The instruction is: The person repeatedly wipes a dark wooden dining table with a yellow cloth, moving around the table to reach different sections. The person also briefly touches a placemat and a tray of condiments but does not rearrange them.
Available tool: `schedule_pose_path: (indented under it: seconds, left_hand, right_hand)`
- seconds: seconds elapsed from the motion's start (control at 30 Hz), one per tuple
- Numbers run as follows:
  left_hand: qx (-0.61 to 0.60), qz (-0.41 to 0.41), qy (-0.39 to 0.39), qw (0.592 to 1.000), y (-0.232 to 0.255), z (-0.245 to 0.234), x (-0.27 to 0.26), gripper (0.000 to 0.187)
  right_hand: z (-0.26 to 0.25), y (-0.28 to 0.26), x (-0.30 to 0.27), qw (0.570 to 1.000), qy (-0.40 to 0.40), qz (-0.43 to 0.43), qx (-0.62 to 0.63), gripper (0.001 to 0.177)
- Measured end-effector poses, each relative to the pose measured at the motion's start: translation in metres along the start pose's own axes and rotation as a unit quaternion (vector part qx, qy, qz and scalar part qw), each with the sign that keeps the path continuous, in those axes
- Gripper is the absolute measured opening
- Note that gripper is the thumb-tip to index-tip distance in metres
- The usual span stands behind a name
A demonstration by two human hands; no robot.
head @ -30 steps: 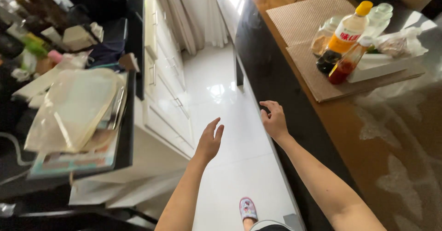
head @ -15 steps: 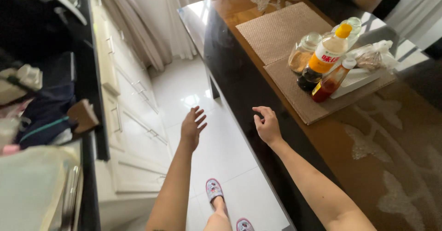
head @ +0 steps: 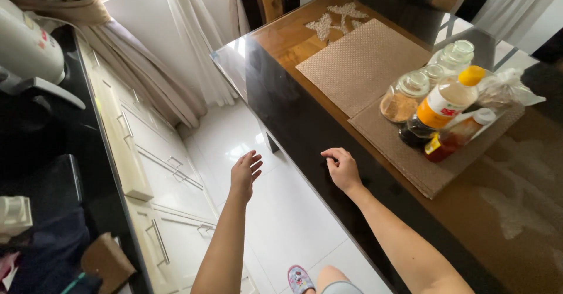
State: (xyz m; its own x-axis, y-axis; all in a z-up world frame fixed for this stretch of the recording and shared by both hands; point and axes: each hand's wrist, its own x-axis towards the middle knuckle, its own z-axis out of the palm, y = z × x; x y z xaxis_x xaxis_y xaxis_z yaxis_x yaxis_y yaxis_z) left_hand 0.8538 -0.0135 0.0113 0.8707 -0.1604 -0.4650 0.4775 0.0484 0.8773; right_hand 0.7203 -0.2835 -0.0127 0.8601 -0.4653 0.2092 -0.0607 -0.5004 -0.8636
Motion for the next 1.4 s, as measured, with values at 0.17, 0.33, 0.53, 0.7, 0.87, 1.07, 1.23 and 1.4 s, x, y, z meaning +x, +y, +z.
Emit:
schedule_pose_path:
  seconds: [0.17, 0.33, 0.53, 0.7, 0.87, 1.07, 1.23, 1.4]
  left_hand:
    - [-0.007, 0.000, -0.010, 1.000, 0.015, -0.010, 0.038, 0.041]
    - [0.013, -0.002, 0.013, 1.000, 0.034, -0.014, 0.078, 0.040]
    - [0.037, 0.020, 0.015, 0.999, 0.065, -0.007, 0.157, 0.038]
    - [0.140, 0.073, -0.046, 0.986, 0.109, 0.014, 0.220, 0.036]
    - [0.167, 0.067, -0.063, 0.982, 0.145, 0.042, 0.274, 0.033]
    - [0.185, 0.148, -0.129, 0.963, 0.128, 0.048, 0.347, 0.032]
    - [0.233, 0.131, -0.121, 0.956, 0.163, 0.066, 0.357, 0.032]
    - [0.335, 0.207, -0.111, 0.912, 0.192, 0.070, 0.388, 0.031]
  right_hand:
    - [0.028, -0.010, 0.034, 1.000, -0.004, 0.008, 0.000, 0.018]
    - [0.048, -0.014, 0.082, 1.000, -0.014, 0.021, 0.000, 0.019]
    - [0.075, -0.003, 0.162, 1.000, 0.018, -0.008, -0.002, 0.020]
    - [0.099, 0.004, 0.235, 0.998, 0.049, -0.025, 0.018, 0.019]
    - [0.120, 0.007, 0.298, 0.998, 0.053, -0.014, 0.025, 0.016]
    - [0.136, 0.014, 0.345, 0.998, 0.062, -0.004, 0.022, 0.017]
    - [0.143, 0.016, 0.373, 0.998, 0.068, 0.008, 0.016, 0.016]
    - [0.156, 0.021, 0.403, 0.998, 0.066, 0.003, -0.015, 0.016]
